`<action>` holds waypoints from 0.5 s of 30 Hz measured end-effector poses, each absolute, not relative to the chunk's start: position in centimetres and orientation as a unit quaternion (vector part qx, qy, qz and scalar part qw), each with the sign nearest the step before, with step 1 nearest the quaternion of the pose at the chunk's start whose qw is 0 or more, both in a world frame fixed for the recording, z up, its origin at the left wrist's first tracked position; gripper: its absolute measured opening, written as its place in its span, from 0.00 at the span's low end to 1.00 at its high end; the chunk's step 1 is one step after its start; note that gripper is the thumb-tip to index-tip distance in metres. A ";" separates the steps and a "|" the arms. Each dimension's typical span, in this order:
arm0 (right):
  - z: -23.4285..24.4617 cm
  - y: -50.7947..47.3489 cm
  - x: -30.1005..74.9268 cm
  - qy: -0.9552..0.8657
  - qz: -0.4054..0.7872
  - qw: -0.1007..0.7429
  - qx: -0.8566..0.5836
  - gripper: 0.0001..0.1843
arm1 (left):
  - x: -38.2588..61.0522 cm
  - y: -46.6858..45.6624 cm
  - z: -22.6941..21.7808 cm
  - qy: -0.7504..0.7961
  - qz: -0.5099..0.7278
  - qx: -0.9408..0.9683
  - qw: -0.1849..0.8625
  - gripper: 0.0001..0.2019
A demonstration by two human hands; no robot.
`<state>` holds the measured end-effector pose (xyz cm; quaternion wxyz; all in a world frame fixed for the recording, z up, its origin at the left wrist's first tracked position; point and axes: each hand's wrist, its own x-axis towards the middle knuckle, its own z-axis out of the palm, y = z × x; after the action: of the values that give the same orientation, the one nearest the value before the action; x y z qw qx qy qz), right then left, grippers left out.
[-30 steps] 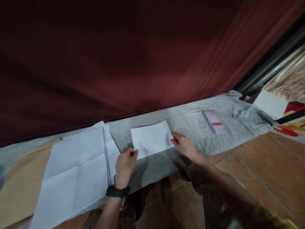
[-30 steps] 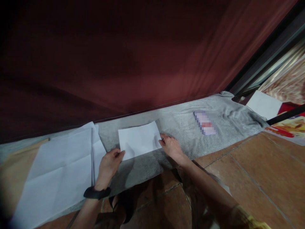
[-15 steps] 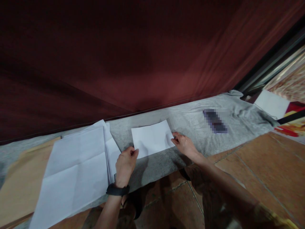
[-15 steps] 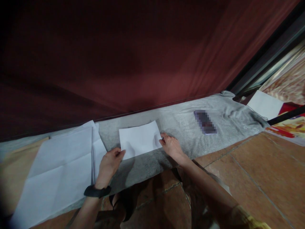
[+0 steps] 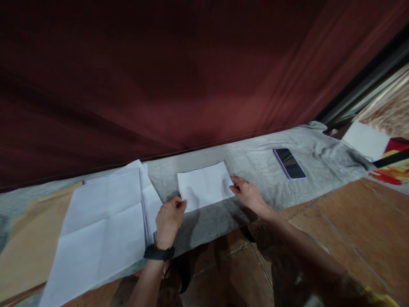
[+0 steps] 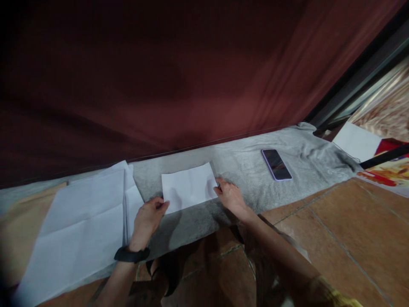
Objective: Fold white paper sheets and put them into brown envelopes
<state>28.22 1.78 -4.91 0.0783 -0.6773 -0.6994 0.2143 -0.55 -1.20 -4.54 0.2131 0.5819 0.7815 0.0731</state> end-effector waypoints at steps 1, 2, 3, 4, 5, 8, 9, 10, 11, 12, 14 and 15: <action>-4.9 1.8 28.2 -0.700 0.212 0.078 -0.678 0.18 | -0.6 -1.2 -4.5 0.781 0.073 0.582 0.216 0.10; -5.0 1.7 28.2 -0.700 0.210 0.078 -0.678 0.18 | -0.6 -1.2 -4.5 0.779 0.074 0.582 0.221 0.10; -5.0 1.7 28.3 -0.700 0.208 0.078 -0.679 0.18 | -0.6 -1.1 -4.5 0.778 0.075 0.582 0.225 0.10; -5.0 1.7 28.3 -0.701 0.207 0.078 -0.678 0.18 | -0.6 -1.1 -4.6 0.777 0.077 0.582 0.229 0.11; -5.1 1.8 28.3 -0.702 0.207 0.078 -0.677 0.18 | -0.7 -1.1 -4.6 0.776 0.079 0.580 0.233 0.11; -5.2 1.8 28.4 -0.704 0.213 0.076 -0.674 0.19 | -0.8 -1.1 -4.6 0.779 0.081 0.572 0.245 0.11; -5.2 1.9 28.4 -0.703 0.213 0.074 -0.674 0.19 | -0.8 -1.1 -4.6 0.778 0.081 0.571 0.247 0.10; -5.2 1.9 28.4 -0.702 0.213 0.073 -0.676 0.19 | -0.8 -1.0 -4.5 0.778 0.082 0.571 0.249 0.10; -5.2 1.9 28.4 -0.701 0.212 0.071 -0.677 0.19 | -0.7 -1.0 -4.4 0.777 0.081 0.573 0.249 0.10; -5.1 1.9 28.3 -0.700 0.211 0.069 -0.679 0.19 | -0.7 -1.0 -4.4 0.777 0.080 0.573 0.248 0.10; -5.0 1.8 28.3 -0.700 0.211 0.067 -0.679 0.19 | -0.6 -1.0 -4.3 0.779 0.076 0.570 0.249 0.10; -5.0 1.8 28.3 -0.700 0.211 0.066 -0.679 0.19 | -0.6 -1.0 -4.2 0.780 0.075 0.568 0.251 0.10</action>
<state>28.29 1.82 -4.98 0.0665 -0.6788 -0.7002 0.2109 -0.62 -0.99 -4.24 0.2508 0.5683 0.7800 0.0753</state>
